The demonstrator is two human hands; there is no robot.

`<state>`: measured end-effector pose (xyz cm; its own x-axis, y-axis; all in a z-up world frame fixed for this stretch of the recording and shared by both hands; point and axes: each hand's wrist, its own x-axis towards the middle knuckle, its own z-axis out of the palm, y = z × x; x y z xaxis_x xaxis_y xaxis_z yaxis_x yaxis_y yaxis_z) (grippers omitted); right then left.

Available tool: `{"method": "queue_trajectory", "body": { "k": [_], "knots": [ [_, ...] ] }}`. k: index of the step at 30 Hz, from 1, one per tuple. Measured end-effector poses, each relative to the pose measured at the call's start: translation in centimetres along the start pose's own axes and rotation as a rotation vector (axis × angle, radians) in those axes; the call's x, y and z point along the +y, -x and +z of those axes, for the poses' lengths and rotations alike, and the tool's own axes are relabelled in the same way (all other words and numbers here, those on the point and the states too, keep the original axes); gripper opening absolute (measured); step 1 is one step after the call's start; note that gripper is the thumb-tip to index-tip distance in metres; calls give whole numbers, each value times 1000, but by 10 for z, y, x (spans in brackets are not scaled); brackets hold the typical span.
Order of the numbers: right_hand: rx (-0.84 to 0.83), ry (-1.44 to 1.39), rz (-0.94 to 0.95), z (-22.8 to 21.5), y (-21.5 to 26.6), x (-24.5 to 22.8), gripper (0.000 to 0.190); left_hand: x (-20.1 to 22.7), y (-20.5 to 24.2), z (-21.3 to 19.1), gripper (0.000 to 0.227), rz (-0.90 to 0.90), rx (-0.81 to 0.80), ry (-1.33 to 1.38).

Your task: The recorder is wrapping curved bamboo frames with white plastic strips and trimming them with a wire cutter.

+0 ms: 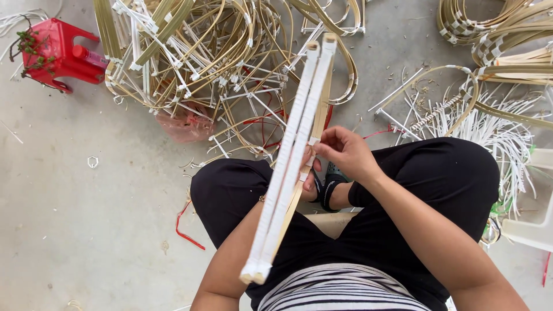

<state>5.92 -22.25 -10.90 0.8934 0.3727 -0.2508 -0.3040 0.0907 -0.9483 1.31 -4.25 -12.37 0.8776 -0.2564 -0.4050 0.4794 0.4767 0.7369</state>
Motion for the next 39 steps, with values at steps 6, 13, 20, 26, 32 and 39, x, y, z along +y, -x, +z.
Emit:
{"method": "queue_trajectory", "body": {
  "k": [6,13,20,26,32,39],
  "knots": [
    [16,162,57,11,7,-23,23,-9,-5,-12,25,-7,0,46],
    [189,408,-92,5,5,10,25,-14,-5,1,20,66,90,15],
    [6,82,-9,-7,-1,8,27,-7,-3,1,21,-86,45,127],
    [77,386,12,3,11,-25,24,-14,-10,-2,19,-45,82,53],
    [142,769,-137,7,9,-15,24,-9,0,10,25,-65,92,-111],
    [96,868,-423,-14,2,1,20,-48,-17,-3,26,105,86,-188]
  ]
}}
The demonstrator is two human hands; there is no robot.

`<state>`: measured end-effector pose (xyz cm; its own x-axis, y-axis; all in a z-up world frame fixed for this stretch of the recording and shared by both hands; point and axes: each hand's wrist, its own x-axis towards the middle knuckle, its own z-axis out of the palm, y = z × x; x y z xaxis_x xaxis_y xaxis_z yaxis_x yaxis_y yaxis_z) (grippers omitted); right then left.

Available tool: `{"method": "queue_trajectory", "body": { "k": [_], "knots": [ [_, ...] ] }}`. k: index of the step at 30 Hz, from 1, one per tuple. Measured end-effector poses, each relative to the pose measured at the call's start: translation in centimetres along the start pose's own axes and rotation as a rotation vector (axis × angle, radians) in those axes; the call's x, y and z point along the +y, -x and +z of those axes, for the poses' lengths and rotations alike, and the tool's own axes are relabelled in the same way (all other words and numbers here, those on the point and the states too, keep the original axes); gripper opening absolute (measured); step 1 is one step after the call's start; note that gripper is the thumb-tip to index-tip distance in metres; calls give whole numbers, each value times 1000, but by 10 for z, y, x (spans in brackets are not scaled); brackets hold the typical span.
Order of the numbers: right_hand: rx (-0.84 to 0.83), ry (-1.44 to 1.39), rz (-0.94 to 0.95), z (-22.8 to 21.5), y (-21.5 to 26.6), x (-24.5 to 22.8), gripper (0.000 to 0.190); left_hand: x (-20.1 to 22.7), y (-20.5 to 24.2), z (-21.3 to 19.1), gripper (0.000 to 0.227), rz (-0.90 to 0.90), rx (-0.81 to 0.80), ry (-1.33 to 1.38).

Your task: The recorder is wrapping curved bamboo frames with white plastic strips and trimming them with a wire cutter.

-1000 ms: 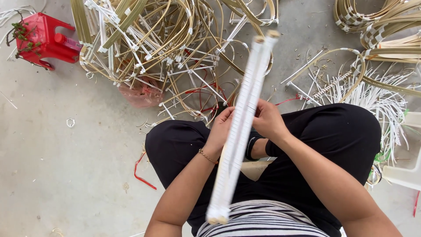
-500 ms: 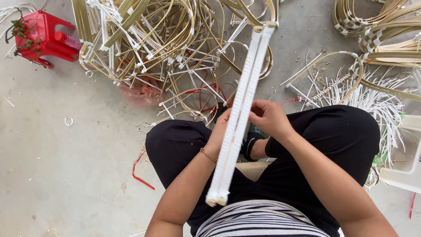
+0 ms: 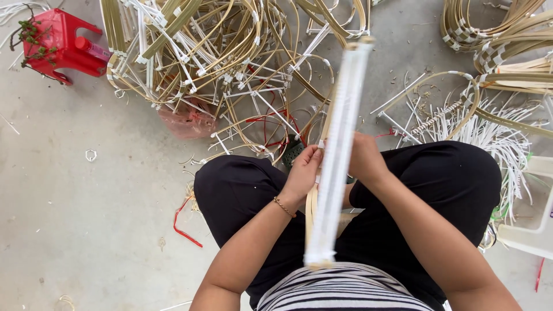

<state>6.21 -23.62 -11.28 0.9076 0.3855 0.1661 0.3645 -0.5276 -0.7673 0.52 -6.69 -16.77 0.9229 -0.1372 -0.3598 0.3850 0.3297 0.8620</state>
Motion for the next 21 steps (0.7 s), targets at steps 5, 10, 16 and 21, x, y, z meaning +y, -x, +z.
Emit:
{"method": "queue_trajectory", "body": {
  "k": [5,10,16,21],
  "knots": [
    [-47,-21,183,-19,-6,-28,18,38,1,-7,24,-200,6,102],
    [15,64,45,-24,-6,-42,39,53,14,3,27,-129,52,-188],
    [-93,45,88,-18,-2,-24,33,52,17,6,28,-78,135,-500],
    [-88,74,125,-19,-5,-29,27,36,12,-1,27,122,151,-673]
  ]
}}
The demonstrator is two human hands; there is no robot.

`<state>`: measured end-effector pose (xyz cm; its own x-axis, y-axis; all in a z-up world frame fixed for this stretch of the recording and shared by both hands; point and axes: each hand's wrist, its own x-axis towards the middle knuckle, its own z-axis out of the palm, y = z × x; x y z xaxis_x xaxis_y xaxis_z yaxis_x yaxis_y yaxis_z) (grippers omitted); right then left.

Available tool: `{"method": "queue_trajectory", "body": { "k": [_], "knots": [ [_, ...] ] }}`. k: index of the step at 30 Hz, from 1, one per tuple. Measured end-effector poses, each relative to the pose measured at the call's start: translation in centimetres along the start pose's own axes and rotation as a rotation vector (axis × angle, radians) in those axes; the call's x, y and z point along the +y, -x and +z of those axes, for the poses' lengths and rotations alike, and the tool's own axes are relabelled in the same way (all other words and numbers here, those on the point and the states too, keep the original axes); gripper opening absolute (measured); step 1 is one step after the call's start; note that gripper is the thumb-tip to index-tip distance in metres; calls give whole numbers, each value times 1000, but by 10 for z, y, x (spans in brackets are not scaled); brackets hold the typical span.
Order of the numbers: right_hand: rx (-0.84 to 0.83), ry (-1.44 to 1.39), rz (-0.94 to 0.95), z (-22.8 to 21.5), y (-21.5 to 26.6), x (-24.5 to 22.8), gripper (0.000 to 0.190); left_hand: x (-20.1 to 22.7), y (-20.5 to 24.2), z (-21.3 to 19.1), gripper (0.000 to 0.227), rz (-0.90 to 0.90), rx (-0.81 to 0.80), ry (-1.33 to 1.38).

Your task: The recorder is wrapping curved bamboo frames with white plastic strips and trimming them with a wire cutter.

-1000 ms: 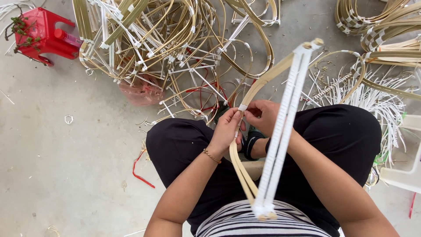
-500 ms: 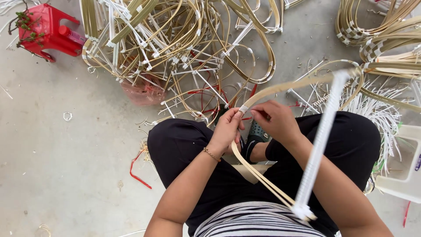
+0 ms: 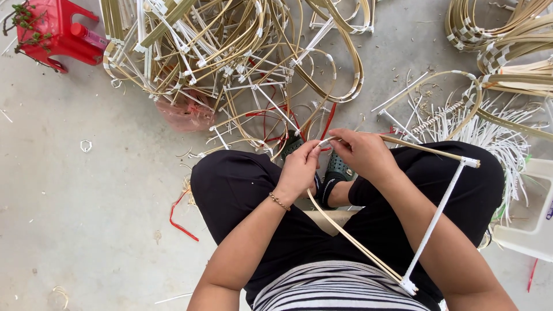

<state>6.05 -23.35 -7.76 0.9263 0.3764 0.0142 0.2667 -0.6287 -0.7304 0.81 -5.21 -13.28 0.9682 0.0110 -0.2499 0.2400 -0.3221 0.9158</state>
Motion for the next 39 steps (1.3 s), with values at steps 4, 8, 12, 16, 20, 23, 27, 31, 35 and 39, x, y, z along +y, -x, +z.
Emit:
{"method": "queue_trajectory", "body": {
  "k": [4,8,12,16,20,23,27,31,35,39],
  "knots": [
    [9,14,-10,2,0,-1,24,11,3,-3,27,20,6,13],
    [11,25,-7,3,0,0,21,19,4,-5,29,-122,-29,58],
    [52,106,-48,12,2,7,18,16,4,-4,29,-140,-41,106],
    [164,190,-133,20,2,13,14,24,1,-5,29,-138,-48,148],
    [232,295,-287,9,5,12,24,27,-1,-11,30,-174,-48,256],
    [226,229,-442,-17,8,-8,45,30,-12,-40,29,-37,-58,352],
    [156,426,-507,-35,6,8,56,94,0,-105,29,189,-91,270],
    [98,529,-352,-68,2,53,55,147,25,-141,31,385,-111,333],
    [104,-538,-2,-99,19,-9,40,172,50,-122,43,643,-269,-132],
    [-52,-416,-273,-87,46,-78,42,166,57,-100,51,723,-308,-160]
  ]
}}
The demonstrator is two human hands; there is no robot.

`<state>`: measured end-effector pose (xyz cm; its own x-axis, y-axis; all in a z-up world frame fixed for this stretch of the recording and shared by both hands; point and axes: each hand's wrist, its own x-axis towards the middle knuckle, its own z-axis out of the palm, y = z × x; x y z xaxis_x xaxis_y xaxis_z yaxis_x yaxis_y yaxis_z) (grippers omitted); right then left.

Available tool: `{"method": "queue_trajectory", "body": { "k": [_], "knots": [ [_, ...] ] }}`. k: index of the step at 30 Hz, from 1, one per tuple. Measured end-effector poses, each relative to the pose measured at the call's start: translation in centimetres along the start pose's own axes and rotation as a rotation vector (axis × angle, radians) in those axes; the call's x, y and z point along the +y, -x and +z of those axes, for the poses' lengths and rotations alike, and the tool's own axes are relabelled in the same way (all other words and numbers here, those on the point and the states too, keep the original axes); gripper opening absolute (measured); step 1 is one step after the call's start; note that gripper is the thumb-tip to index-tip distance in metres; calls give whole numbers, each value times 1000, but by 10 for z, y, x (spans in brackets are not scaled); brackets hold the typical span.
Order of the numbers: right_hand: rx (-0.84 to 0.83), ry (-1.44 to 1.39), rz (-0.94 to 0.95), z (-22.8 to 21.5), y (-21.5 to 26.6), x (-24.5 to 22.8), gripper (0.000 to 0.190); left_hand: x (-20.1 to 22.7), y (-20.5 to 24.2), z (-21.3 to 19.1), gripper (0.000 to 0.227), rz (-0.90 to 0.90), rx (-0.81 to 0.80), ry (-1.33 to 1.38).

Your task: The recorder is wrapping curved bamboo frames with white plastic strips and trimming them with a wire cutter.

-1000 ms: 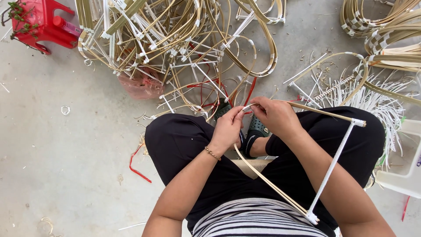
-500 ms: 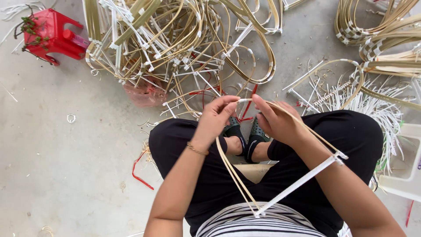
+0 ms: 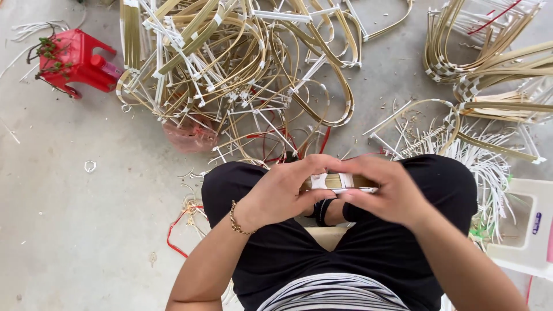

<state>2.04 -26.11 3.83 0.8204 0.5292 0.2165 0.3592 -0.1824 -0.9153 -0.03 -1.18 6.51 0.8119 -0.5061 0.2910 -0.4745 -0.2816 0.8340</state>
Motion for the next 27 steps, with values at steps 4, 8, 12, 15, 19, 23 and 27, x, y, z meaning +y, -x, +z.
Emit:
{"method": "queue_trajectory", "body": {
  "k": [4,8,12,15,19,23,27],
  "knots": [
    [51,155,117,5,11,14,40,-10,5,-3,54,-161,-4,85],
    [127,106,-14,9,2,12,37,-43,23,0,43,-205,52,200],
    [153,131,-36,9,-6,18,31,-57,29,10,31,-197,153,280],
    [164,15,40,9,-2,34,27,-60,24,8,33,-242,196,344],
    [139,-208,65,7,3,58,23,-65,23,7,33,-284,203,315],
    [199,-107,48,7,-2,49,28,-63,17,11,30,-262,257,358],
    [517,626,-244,20,-3,-1,49,-72,10,24,25,-435,551,441]
  ]
}}
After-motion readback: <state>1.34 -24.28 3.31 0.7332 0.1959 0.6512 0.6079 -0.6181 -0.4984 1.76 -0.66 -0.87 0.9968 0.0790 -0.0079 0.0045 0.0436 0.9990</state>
